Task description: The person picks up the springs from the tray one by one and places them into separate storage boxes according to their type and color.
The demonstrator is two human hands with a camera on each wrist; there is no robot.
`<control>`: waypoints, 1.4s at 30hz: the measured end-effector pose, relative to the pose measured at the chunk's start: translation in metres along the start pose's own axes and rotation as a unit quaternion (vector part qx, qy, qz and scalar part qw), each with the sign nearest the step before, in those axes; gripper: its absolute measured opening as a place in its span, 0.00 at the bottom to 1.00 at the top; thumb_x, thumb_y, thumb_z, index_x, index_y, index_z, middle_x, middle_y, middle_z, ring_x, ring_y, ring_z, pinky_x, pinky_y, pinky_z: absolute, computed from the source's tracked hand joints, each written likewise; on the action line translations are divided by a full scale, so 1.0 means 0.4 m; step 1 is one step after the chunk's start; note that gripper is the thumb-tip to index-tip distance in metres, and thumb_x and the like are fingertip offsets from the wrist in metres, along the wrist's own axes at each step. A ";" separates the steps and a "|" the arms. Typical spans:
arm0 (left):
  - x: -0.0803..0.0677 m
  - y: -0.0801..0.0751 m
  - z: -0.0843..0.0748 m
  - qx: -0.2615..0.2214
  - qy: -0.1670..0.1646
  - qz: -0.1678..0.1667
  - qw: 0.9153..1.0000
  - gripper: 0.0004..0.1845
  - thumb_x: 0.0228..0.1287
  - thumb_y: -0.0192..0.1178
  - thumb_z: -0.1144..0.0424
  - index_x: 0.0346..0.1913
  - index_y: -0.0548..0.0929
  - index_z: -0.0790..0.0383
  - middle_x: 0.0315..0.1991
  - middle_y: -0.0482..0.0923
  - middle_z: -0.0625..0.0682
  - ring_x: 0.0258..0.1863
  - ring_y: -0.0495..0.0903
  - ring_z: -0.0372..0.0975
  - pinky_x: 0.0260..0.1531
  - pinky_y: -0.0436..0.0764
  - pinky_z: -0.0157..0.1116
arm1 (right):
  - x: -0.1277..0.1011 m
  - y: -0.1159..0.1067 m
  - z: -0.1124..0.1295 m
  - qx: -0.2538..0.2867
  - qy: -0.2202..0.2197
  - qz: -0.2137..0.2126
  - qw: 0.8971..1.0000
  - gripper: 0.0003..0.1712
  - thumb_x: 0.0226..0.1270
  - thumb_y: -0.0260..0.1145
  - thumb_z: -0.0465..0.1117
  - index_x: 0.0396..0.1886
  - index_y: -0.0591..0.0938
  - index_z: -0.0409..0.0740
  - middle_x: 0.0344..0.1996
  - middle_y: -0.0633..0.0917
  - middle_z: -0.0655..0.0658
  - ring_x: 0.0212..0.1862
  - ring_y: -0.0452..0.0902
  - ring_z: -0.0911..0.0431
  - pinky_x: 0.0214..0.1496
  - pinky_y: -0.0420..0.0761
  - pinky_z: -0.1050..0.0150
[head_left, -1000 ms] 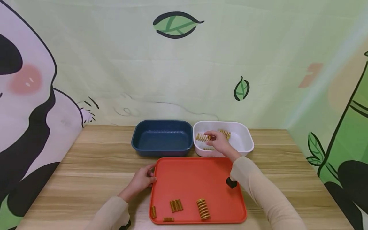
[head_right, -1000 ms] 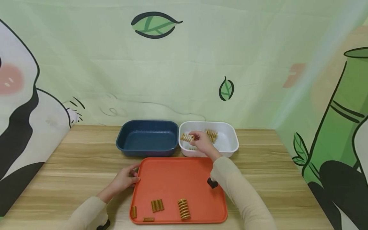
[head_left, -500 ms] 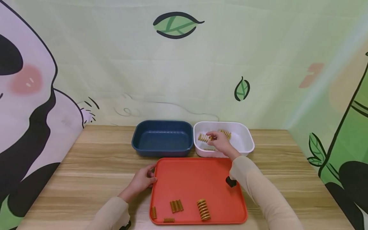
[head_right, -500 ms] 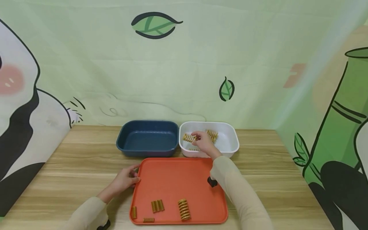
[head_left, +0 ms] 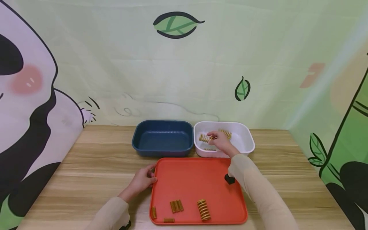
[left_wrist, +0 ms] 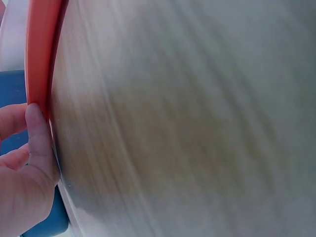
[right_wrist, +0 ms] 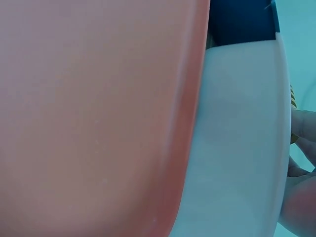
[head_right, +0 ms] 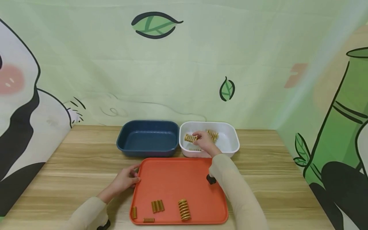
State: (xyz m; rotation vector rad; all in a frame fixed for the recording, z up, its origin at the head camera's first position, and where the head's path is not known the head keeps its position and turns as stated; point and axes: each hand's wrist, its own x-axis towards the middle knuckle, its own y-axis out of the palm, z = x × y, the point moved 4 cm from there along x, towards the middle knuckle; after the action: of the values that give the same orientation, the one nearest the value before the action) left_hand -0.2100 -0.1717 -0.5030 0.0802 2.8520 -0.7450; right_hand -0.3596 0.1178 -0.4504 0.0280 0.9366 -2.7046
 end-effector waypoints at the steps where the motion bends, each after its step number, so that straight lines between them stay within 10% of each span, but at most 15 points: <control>1: 0.000 -0.001 0.000 0.002 0.000 0.000 1.000 0.29 0.50 0.58 0.76 0.59 0.67 0.66 0.26 0.70 0.54 0.20 0.69 0.37 0.19 0.76 0.32 | 0.001 -0.001 -0.002 0.000 0.003 0.003 1.000 0.22 0.54 0.60 0.30 0.52 0.74 0.37 0.47 0.75 0.37 0.48 0.69 0.47 0.49 0.72 0.57; 30: -0.006 -0.004 -0.003 -0.005 0.009 0.003 1.000 0.29 0.51 0.58 0.76 0.59 0.67 0.67 0.26 0.70 0.53 0.20 0.69 0.38 0.19 0.75 0.33 | 0.018 -0.025 -0.041 -0.010 -0.012 0.058 0.998 0.19 0.54 0.60 0.30 0.48 0.75 0.30 0.40 0.75 0.35 0.40 0.67 0.50 0.40 0.75 0.64; 42: -0.003 -0.002 -0.001 -0.016 -0.001 0.005 1.000 0.29 0.51 0.57 0.77 0.60 0.66 0.67 0.27 0.69 0.53 0.20 0.69 0.38 0.19 0.75 0.32 | 0.030 -0.027 -0.073 0.038 0.047 0.067 0.996 0.20 0.55 0.60 0.30 0.49 0.74 0.30 0.38 0.74 0.39 0.38 0.68 0.53 0.44 0.76 0.60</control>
State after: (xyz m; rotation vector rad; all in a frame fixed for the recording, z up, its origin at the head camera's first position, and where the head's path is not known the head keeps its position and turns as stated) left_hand -0.2088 -0.1721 -0.5022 0.0894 2.8578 -0.6981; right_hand -0.3760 0.1405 -0.4683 0.2275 0.8250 -2.6317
